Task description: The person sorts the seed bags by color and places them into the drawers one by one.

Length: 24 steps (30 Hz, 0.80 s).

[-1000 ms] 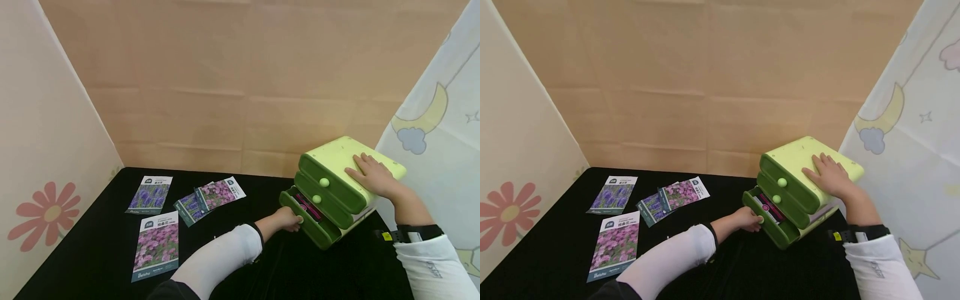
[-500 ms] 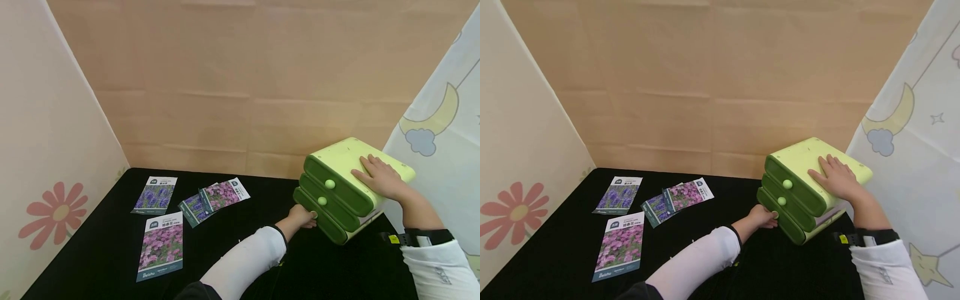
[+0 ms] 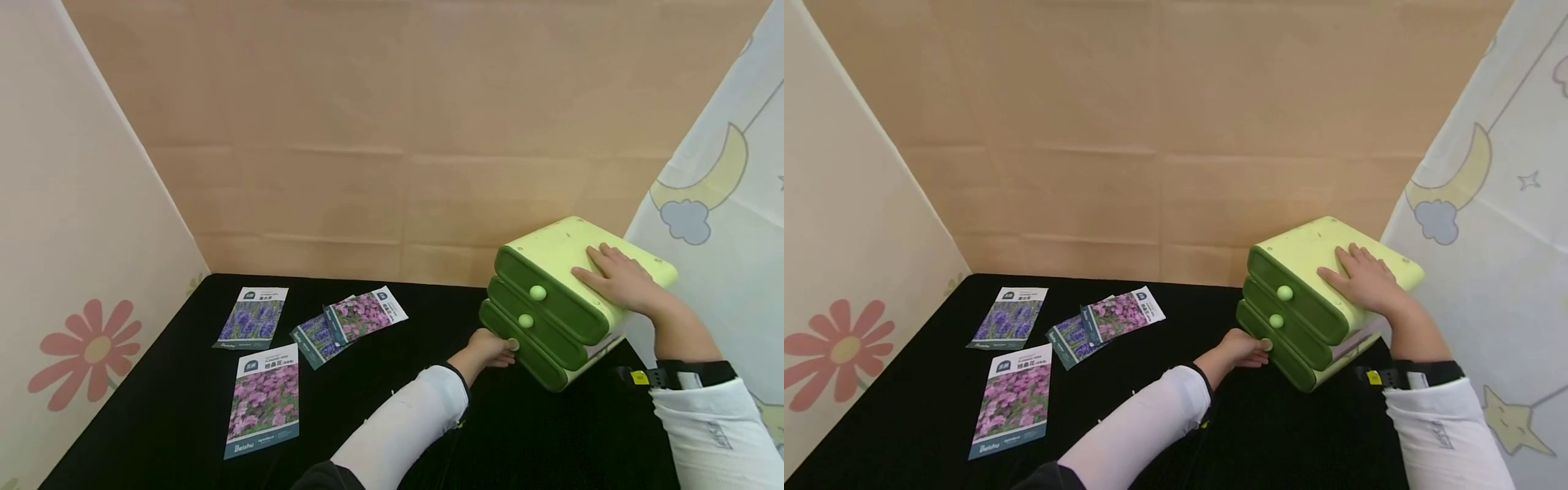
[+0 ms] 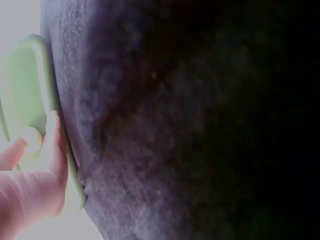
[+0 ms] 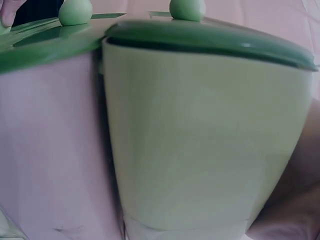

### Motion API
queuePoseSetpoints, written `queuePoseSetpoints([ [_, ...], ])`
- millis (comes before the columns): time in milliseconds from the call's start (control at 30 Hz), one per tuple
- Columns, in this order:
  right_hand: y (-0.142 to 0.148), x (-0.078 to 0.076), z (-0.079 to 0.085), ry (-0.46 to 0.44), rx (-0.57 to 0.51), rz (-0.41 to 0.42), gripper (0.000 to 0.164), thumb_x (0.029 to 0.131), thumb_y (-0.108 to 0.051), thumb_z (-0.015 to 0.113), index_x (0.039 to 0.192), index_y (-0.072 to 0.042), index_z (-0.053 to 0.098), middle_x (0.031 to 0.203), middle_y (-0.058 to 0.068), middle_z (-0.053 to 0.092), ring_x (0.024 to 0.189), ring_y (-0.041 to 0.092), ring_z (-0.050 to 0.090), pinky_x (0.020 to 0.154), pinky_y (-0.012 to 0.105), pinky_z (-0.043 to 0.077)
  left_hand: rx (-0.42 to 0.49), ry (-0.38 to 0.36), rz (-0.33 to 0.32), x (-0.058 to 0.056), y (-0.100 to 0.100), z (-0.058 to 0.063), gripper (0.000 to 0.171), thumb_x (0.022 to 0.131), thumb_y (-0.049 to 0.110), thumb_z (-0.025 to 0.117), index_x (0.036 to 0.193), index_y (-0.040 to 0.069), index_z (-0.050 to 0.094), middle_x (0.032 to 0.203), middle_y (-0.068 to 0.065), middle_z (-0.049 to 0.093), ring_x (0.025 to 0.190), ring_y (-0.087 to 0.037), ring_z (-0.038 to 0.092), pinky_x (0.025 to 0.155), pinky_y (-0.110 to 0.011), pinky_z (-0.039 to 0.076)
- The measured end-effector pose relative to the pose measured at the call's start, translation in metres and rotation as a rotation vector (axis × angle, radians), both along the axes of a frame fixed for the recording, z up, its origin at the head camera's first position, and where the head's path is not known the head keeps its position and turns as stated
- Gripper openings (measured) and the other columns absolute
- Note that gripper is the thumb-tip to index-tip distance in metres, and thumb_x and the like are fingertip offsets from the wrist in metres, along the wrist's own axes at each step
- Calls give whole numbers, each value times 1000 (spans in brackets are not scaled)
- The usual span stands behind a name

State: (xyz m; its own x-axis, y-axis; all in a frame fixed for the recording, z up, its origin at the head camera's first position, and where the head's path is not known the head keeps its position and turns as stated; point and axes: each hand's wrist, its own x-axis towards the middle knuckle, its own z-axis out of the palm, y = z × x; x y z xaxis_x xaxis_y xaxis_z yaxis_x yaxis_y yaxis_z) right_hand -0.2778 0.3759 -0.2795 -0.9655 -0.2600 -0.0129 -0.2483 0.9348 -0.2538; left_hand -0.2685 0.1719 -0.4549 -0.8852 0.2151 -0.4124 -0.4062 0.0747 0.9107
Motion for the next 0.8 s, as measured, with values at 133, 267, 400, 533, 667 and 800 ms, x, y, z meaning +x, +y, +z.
queuePoseSetpoints([
  [133, -1, 0, 1, -19, -23, -9, 75, 104, -39, 36, 144, 20, 14, 144, 49, 7, 135, 63, 4, 103, 76, 10, -165, 85, -49, 1, -9, 3, 29, 92, 25, 67, 90, -3, 69, 83, -16, 73, 83, -28, 73, 74, -35, 60],
  [267, -2, 0, 1, -23, -32, -12, 76, 103, -40, 36, 144, 20, 14, 145, 49, 7, 135, 63, 3, 103, 76, 9, -286, 212, -10, -11, -22, 11, 35, 96, 34, 60, 89, 1, 70, 79, -9, 73, 74, -20, 71, 66, -27, 57],
  [400, -3, -2, 3, -13, -29, -11, 76, 103, -40, 37, 144, 19, 14, 145, 49, 7, 136, 62, 4, 104, 75, 10, -230, 285, 71, -24, -25, 25, 39, 98, 37, 55, 91, 3, 71, 78, -7, 73, 73, -17, 71, 67, -28, 58],
  [533, -3, -2, 3, -5, -21, -14, 75, 103, -40, 37, 144, 19, 15, 145, 48, 8, 136, 62, 5, 104, 75, 10, -52, 249, -10, -25, -20, 35, 48, 99, 41, 52, 99, -3, 71, 86, -14, 74, 84, -25, 73, 79, -37, 59],
  [667, -6, 3, 4, -12, -11, -31, 77, 103, -42, 35, 144, 20, 15, 145, 48, 8, 135, 63, 4, 101, 78, 8, 53, 186, -147, -18, -10, 39, 52, 99, 43, 51, 104, -7, 68, 93, -21, 73, 92, -32, 71, 86, -42, 57],
  [800, -16, 10, 7, -51, -69, -8, 80, 103, -44, 37, 145, 18, 13, 148, 46, 6, 137, 61, 1, 99, 81, 2, 74, 168, -187, -11, -2, 40, 50, 98, 41, 53, 100, -7, 68, 92, -21, 73, 93, -33, 71, 87, -43, 56],
])
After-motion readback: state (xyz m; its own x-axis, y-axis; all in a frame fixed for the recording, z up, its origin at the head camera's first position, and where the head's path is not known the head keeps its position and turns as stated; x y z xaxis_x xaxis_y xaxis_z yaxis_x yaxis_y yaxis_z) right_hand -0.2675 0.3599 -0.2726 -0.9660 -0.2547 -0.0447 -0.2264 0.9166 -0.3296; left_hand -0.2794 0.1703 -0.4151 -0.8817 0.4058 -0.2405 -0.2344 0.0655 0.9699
